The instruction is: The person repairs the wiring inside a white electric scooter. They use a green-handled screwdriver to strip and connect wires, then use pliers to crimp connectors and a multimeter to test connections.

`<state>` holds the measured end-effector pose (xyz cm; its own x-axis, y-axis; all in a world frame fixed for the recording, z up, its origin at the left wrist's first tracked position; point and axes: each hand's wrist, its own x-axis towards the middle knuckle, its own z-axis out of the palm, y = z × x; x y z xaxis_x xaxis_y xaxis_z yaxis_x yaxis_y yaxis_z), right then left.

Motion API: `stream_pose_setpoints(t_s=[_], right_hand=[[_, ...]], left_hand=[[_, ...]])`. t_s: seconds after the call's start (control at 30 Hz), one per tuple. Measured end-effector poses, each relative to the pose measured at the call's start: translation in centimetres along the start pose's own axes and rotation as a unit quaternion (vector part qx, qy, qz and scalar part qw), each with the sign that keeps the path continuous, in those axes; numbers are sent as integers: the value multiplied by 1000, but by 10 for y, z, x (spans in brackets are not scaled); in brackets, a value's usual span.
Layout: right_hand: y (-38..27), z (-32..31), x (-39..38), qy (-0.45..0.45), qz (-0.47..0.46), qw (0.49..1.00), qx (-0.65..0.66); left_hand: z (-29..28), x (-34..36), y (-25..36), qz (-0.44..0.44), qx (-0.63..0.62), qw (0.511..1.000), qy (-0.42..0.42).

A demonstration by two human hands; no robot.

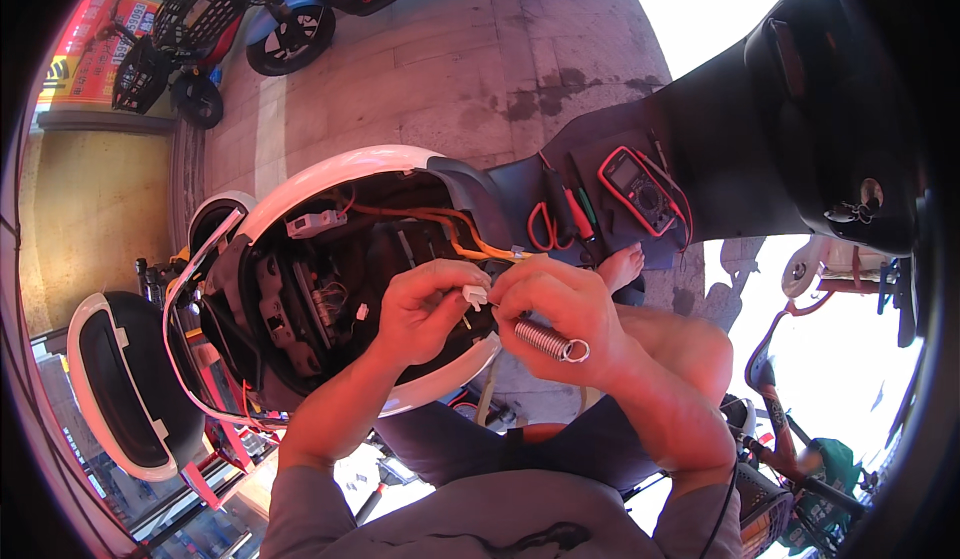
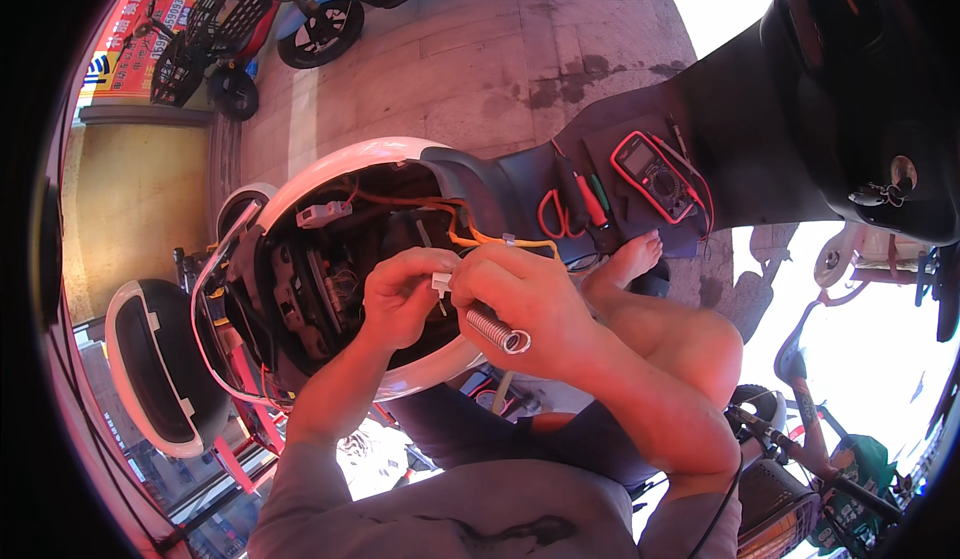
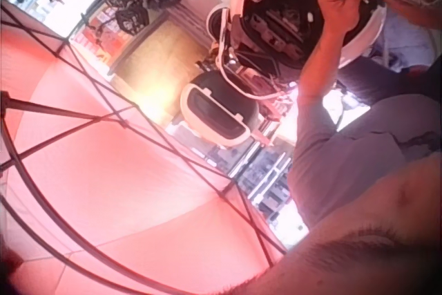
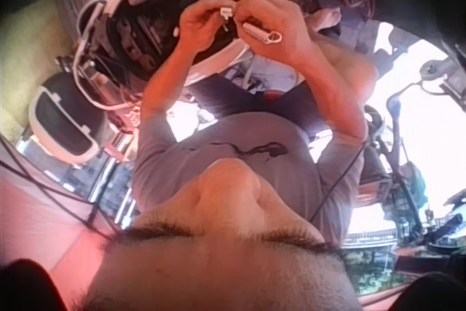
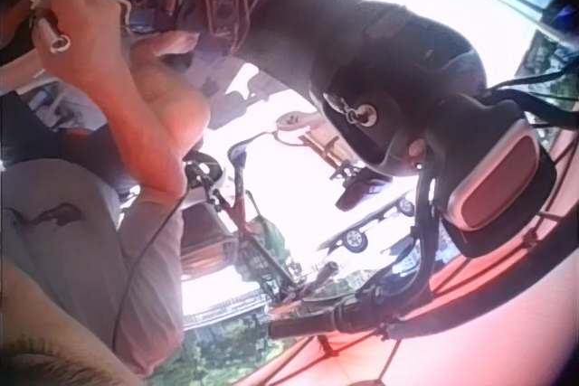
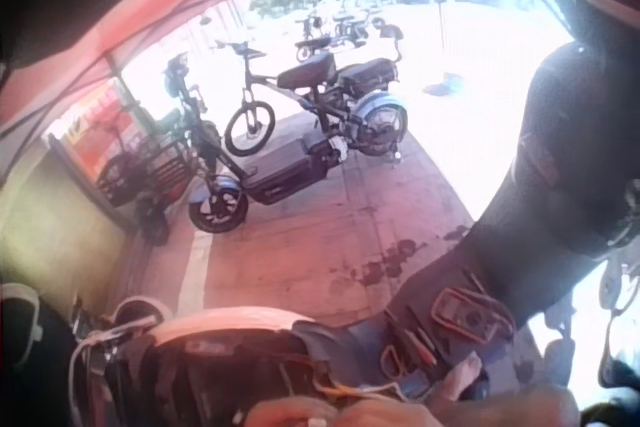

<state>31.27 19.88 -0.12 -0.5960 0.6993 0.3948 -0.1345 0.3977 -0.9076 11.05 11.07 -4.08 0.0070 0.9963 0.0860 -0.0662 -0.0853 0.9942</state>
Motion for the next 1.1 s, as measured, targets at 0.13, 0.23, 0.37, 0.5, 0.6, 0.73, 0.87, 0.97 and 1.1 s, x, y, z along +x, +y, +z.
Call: stream_pose_setpoints(t_s=[0.13,0.23,0.37,0.5,0.6,0.73,0.87,0.97,1.1], right_hand=[[0,3,-1,18,5,1000,-11],[0,3,-2,26,10,999,-21],[0,-1,-4,8,41,999,-32],[7,1,-7,14,43,999,5],[17,5,-8,26,52,997,59],[25,9,-10,25,66,994,86],[27,13,-9,17,76,994,77],[29,14,-7,-3,56,996,66],[27,17,-6,33,78,992,93]], left_hand=[[2,0,0,-22,-39,999,0],[3,0,1,-32,-50,998,-2],[5,0,-1,-34,-50,998,2],[3,-3,-1,-31,-18,999,11],[-1,-4,-2,-43,-5,999,0],[-5,-6,-1,-68,-1,998,4],[1,-7,-1,-86,-39,995,16],[3,-6,0,-84,-41,995,14],[2,-6,-1,-118,-51,991,25]])
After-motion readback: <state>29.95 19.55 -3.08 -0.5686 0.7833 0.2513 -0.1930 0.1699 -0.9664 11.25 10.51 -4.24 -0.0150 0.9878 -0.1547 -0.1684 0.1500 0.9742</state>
